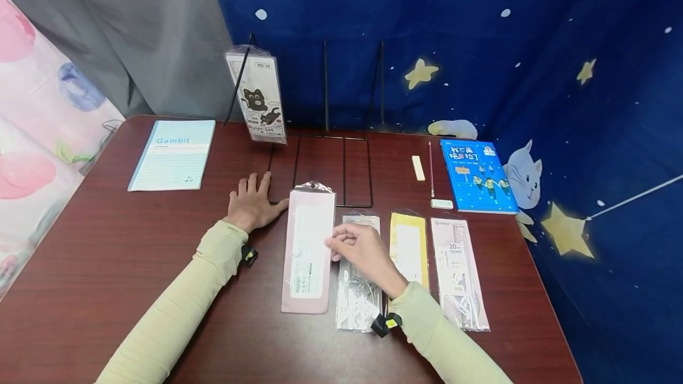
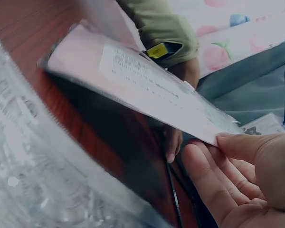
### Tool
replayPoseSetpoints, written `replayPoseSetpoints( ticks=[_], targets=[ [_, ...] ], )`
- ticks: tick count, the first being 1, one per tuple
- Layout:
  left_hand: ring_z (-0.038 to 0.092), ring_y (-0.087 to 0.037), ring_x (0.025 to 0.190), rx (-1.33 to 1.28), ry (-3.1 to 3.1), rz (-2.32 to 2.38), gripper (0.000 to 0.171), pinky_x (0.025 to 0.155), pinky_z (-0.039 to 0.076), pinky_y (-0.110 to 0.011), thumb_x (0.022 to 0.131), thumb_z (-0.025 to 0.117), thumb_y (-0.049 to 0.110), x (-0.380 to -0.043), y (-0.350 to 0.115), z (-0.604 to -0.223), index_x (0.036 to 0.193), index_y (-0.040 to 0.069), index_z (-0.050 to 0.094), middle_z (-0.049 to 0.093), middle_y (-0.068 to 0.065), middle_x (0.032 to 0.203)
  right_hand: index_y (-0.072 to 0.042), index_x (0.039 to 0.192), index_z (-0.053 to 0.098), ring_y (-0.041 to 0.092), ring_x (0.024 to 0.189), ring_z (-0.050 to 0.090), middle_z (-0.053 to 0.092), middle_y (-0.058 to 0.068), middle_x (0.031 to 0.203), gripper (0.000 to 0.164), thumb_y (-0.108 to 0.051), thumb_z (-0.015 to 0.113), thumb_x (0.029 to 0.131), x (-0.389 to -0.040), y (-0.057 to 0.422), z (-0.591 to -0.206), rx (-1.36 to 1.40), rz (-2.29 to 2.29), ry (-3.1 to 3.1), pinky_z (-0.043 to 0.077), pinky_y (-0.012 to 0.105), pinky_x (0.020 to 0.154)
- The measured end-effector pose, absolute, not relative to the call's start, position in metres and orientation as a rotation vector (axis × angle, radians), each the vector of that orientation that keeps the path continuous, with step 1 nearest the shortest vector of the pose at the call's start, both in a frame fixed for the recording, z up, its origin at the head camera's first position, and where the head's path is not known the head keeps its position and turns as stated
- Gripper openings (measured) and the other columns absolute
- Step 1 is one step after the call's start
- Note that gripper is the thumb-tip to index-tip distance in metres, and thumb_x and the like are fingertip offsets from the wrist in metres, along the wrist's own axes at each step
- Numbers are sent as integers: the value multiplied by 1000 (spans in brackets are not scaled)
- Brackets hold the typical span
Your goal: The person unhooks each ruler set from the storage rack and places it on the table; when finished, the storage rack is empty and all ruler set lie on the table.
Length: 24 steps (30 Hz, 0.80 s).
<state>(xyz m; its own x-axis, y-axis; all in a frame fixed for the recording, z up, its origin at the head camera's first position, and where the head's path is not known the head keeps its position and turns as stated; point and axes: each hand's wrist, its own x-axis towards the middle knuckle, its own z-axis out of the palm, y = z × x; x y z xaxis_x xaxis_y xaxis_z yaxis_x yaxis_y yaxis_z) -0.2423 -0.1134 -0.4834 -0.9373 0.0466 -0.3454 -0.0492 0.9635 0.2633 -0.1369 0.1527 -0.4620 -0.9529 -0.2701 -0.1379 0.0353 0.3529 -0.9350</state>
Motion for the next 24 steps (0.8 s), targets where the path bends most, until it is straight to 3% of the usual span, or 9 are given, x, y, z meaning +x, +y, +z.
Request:
replayPoseSetpoints(
  ticks=[12,24],
  targets=[
    [5,-49,160,1,2772,391,98,125,16,-65,100,43,71,-240,-113,-481,168,11,3,3,-26,173,2,96,76,12,59,70,76,9,71,16,-14,78,92,-139,150,-478,-122,-1516,2258,61,27,61],
    [10,-49,159,14,2824,395,95,125,19,-65,101,45,67,-234,-113,-477,168,9,9,9,-27,172,-4,93,78,8,46,60,72,6,63,12,-15,77,92,-138,144,-474,-39,-1388,2284,50,22,46]
  ],
)
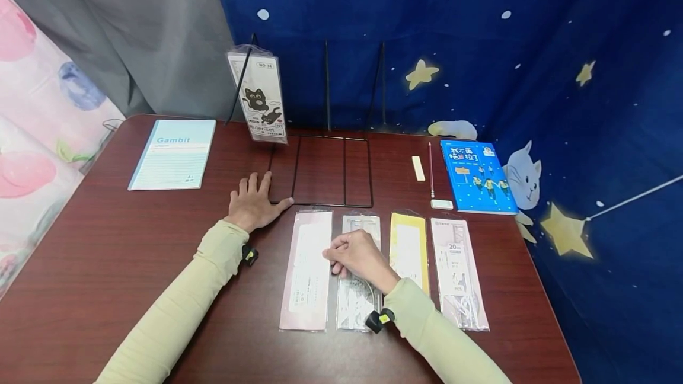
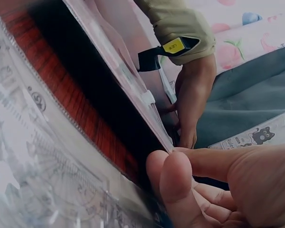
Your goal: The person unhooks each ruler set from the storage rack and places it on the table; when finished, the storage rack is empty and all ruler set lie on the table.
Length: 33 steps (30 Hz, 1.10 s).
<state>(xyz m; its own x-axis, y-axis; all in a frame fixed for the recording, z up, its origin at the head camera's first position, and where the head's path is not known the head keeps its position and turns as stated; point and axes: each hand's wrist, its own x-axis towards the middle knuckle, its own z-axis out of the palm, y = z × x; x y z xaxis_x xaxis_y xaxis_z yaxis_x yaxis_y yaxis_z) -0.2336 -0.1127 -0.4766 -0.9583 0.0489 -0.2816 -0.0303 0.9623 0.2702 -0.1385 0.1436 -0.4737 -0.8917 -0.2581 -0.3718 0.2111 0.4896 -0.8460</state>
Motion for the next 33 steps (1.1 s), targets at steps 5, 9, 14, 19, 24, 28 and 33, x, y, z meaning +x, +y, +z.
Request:
replayPoseSetpoints(
  ticks=[5,9,14,19,24,28,33],
  targets=[
    [10,-49,159,13,2818,402,96,125,19,-65,101,46,68,-236,-112,-478,168,9,9,9,-27,172,-5,92,78,8,45,60,72,5,64,10,-15,78,92,-137,144,-474,-20,-1355,2304,51,24,45],
    [7,-49,160,11,2801,394,97,125,17,-65,101,44,69,-238,-112,-481,168,10,6,6,-27,172,-6,91,79,8,44,59,73,5,65,9,-15,78,92,-136,145,-473,-10,-1344,2318,51,24,45],
    [8,-49,159,8,2808,389,97,125,18,-65,101,43,69,-238,-113,-483,168,10,6,6,-27,172,-4,96,79,8,43,58,72,6,66,10,-13,76,93,-134,146,-472,4,-1355,2308,52,25,45],
    [8,-50,159,11,2804,384,97,125,18,-65,101,44,69,-238,-112,-482,168,9,6,7,-28,172,-8,102,81,10,43,59,73,9,68,12,-16,74,95,-137,153,-462,39,-1319,2327,51,26,42],
    [9,-50,159,12,2805,382,98,125,18,-65,100,44,69,-239,-111,-481,168,10,6,7,-28,172,-16,108,80,18,54,62,78,10,83,17,-27,73,97,-164,175,-439,-37,-1185,2619,47,27,46],
    [10,-50,159,13,2816,396,98,124,18,-66,100,45,69,-239,-113,-483,168,9,8,8,-28,172,-13,131,71,29,101,71,73,12,128,41,-36,73,97,-199,196,-437,-163,-970,2865,60,42,80],
    [7,-49,160,6,2807,406,97,126,16,-65,100,46,68,-236,-112,-482,168,10,7,7,-26,173,-6,159,41,38,156,31,33,18,168,83,-51,71,96,-236,211,-458,-236,-710,2856,33,57,122]
  ],
)
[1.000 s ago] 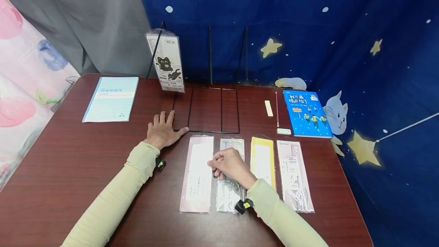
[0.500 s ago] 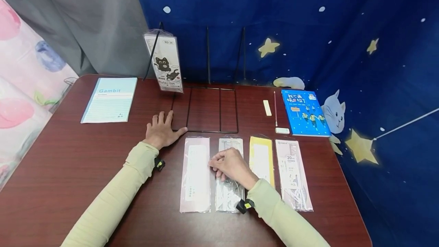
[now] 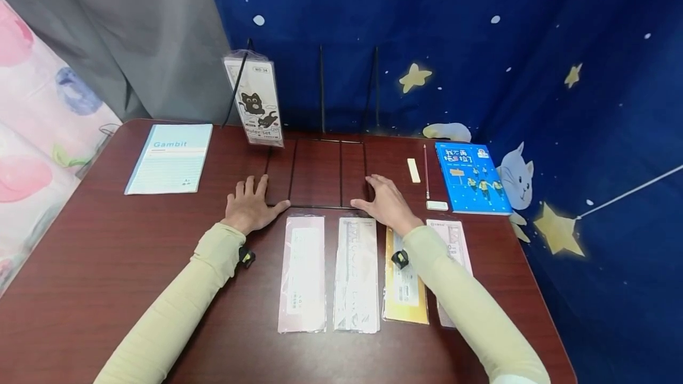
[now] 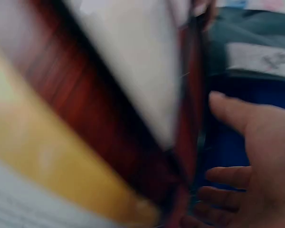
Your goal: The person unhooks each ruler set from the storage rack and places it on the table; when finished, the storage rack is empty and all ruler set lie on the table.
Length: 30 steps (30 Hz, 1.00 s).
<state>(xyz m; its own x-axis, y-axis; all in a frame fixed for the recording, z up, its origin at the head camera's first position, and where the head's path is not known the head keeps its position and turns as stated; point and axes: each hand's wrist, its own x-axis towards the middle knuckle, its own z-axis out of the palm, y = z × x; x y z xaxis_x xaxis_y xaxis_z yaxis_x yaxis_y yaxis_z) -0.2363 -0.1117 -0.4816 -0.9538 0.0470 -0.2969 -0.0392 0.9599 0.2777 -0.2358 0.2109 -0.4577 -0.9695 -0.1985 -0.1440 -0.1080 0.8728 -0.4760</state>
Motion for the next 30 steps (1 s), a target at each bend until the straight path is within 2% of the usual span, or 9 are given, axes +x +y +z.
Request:
replayPoseSetpoints(
  ticks=[3,7,13,17,20,24,30],
  targets=[
    [8,-48,160,8,2810,409,97,126,16,-65,101,46,67,-236,-112,-482,168,9,7,7,-26,173,-5,164,26,37,162,16,19,16,173,102,-61,71,92,-249,213,-471,-227,-626,2822,24,57,127],
    [8,-49,159,17,2811,401,98,125,17,-66,100,46,68,-238,-112,-483,168,9,7,7,-27,172,-5,166,19,36,163,10,16,16,174,115,-69,71,86,-256,212,-480,-219,-570,2815,18,57,129],
    [13,-50,158,21,2835,414,97,123,21,-67,99,49,67,-238,-112,-480,167,8,12,13,-28,170,-3,165,21,37,162,13,20,18,173,114,-68,71,86,-257,209,-481,-263,-501,2840,19,57,128],
    [23,-53,152,32,2846,529,95,119,27,-67,98,54,64,-241,-117,-476,165,5,20,24,-30,165,-3,164,23,38,161,16,22,18,172,113,-68,71,86,-256,208,-481,-271,-472,2854,22,58,127],
    [37,-52,145,3,2853,808,86,115,35,-66,99,59,56,-249,-128,-468,160,3,30,37,-30,159,-3,164,24,38,161,17,22,18,172,112,-69,71,86,-253,209,-482,-272,-454,2861,23,60,127],
    [55,-44,133,-44,2865,1306,66,110,45,-58,100,67,44,-270,-149,-456,147,3,47,55,-24,146,-3,164,26,38,161,18,23,18,172,112,-70,71,86,-252,209,-482,-270,-461,2870,23,61,126],
    [66,-27,116,-65,2902,1856,45,105,51,-41,97,74,29,-310,-177,-448,131,4,60,68,-18,127,-5,164,25,37,161,19,23,17,172,112,-70,71,85,-256,208,-483,-281,-446,2866,24,60,126]
  ],
)
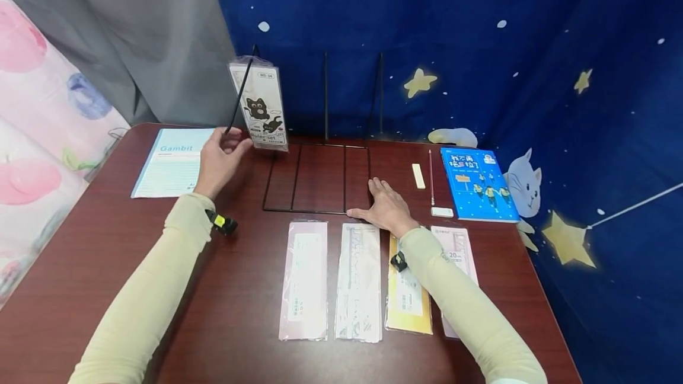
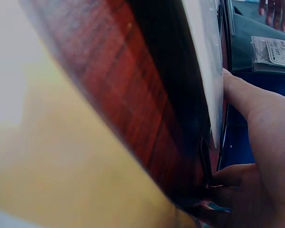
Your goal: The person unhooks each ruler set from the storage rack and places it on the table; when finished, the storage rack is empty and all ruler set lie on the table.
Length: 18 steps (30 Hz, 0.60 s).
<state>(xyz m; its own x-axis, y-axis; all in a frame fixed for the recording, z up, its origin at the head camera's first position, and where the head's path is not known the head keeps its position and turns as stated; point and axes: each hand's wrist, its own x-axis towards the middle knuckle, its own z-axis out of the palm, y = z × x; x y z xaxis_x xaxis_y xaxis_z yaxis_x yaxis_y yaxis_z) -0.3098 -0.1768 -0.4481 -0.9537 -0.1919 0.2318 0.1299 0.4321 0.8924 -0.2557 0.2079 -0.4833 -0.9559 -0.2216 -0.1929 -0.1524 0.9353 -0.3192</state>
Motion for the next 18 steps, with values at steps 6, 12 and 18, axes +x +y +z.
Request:
replayPoseSetpoints(
  ticks=[6,12,18],
  targets=[
    [66,-1,94,96,-2196,-1672,35,86,51,-15,96,75,25,-339,-187,-444,123,4,67,72,-6,114,-4,164,25,37,161,20,23,17,172,113,-72,70,85,-258,208,-483,-290,-434,2864,26,61,125],
    [65,3,89,63,-2128,-1798,33,83,50,-12,92,80,28,-347,-183,-439,116,7,69,70,8,102,-5,165,24,36,161,19,22,16,173,115,-73,70,84,-258,207,-483,-265,-440,2847,25,60,126],
    [64,2,84,-6,-2131,-1753,29,80,50,-14,90,82,35,-347,-171,-437,102,12,70,66,19,86,-5,164,25,35,161,19,23,16,173,114,-72,70,84,-257,208,-483,-261,-457,2853,26,57,126]
  ],
)
